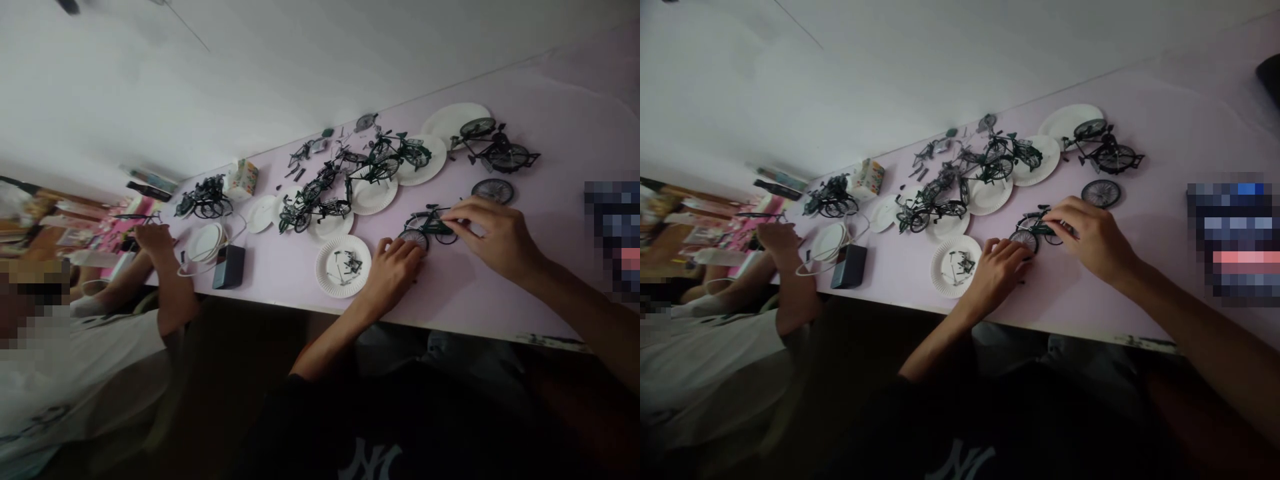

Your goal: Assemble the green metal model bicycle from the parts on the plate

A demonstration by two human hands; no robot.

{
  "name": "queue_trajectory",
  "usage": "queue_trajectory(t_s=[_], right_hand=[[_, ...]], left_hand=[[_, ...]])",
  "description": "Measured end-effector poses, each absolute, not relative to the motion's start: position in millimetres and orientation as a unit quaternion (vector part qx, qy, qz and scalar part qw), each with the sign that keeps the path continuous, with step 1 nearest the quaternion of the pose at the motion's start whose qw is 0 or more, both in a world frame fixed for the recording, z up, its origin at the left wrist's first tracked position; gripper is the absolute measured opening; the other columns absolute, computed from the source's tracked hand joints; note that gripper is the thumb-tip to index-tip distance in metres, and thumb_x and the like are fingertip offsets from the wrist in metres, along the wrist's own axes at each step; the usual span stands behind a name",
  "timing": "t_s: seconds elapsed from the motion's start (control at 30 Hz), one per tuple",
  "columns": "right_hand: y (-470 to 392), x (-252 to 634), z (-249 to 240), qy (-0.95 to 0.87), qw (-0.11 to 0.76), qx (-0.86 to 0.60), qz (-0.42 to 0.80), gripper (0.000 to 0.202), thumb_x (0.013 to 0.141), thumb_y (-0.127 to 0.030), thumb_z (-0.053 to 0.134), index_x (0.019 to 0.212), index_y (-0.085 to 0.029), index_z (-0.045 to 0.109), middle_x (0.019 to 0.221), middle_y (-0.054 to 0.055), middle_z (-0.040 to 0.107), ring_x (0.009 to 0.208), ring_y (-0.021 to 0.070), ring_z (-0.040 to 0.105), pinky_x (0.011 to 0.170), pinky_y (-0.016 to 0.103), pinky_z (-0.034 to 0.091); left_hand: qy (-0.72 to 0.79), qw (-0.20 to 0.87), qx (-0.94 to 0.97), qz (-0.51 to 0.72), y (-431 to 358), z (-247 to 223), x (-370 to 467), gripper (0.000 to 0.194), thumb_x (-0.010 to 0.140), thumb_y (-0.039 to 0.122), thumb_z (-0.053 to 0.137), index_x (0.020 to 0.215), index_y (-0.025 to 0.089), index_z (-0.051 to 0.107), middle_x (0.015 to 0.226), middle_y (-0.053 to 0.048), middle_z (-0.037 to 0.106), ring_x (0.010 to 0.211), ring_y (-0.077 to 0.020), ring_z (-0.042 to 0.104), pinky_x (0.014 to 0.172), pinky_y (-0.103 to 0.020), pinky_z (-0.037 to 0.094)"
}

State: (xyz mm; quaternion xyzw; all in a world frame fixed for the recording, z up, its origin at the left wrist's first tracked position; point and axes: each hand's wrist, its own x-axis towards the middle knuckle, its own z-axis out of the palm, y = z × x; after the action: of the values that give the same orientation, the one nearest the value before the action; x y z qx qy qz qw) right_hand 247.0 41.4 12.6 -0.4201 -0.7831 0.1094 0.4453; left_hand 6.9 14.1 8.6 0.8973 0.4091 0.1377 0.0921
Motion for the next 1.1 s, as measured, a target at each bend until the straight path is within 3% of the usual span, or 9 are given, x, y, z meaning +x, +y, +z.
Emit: queue_trajectory(t_s=[0.1,0.23,0.53,0.8,0.93,1.1], right_hand=[[42,245,5,-0.797,0.425,-0.41,0.132,0.015,0.107,-0.028,0.06,0.106,-0.026,0.075,0.104,0.008,0.079,0.099,0.0245,0.076,0.089,0.04,0.06],[45,241,-3,-0.805,0.403,-0.413,0.135,0.018,0.108,-0.029,0.057,0.106,-0.025,0.074,0.103,0.009,0.078,0.099,0.0249,0.076,0.09,0.04,0.06],[48,245,-5,-0.8,0.405,-0.425,0.126,0.036,0.106,-0.018,0.047,0.128,-0.022,0.075,0.108,0.01,0.079,0.101,0.0261,0.076,0.092,0.042,0.06],[47,244,-9,-0.826,0.349,-0.43,0.105,0.028,0.105,-0.023,0.055,0.12,-0.019,0.079,0.111,0.013,0.08,0.103,0.0293,0.076,0.096,0.046,0.06],[46,240,-12,-0.849,0.317,-0.412,0.098,0.03,0.105,-0.03,0.061,0.128,-0.019,0.076,0.12,0.014,0.079,0.114,0.032,0.075,0.104,0.05,0.06],[45,240,-16,-0.848,0.306,-0.421,0.1,0.035,0.106,-0.023,0.058,0.137,-0.018,0.073,0.13,0.015,0.076,0.118,0.0314,0.074,0.104,0.049,0.062]], left_hand=[[0.401,-0.079,0.91,0.069,9,13,3,0.008,0.106,0.016,0.061,0.112,0.017,0.066,0.111,-0.007,0.077,0.104,-0.0245,0.068,0.097,-0.042,0.045],[0.314,-0.153,0.936,0.051,19,17,17,0.022,0.11,0.01,0.047,0.121,0.015,0.066,0.117,-0.01,0.073,0.103,-0.0228,0.067,0.087,-0.039,0.044],[0.309,-0.116,0.944,0.023,34,10,24,0.027,0.112,0.012,0.04,0.121,0.013,0.065,0.109,-0.01,0.072,0.099,-0.0235,0.07,0.08,-0.038,0.045],[0.378,-0.101,0.918,0.062,21,5,-4,0.023,0.111,0.017,0.05,0.13,0.014,0.062,0.134,-0.012,0.069,0.115,-0.0264,0.064,0.091,-0.039,0.052],[0.388,-0.074,0.917,0.052,16,6,-6,0.019,0.11,0.017,0.051,0.125,0.014,0.062,0.137,-0.013,0.068,0.116,-0.0266,0.064,0.091,-0.039,0.055],[0.392,-0.055,0.915,0.074,14,5,-15,0.008,0.107,0.022,0.063,0.113,0.017,0.063,0.135,-0.01,0.07,0.114,-0.0244,0.066,0.092,-0.037,0.057]])
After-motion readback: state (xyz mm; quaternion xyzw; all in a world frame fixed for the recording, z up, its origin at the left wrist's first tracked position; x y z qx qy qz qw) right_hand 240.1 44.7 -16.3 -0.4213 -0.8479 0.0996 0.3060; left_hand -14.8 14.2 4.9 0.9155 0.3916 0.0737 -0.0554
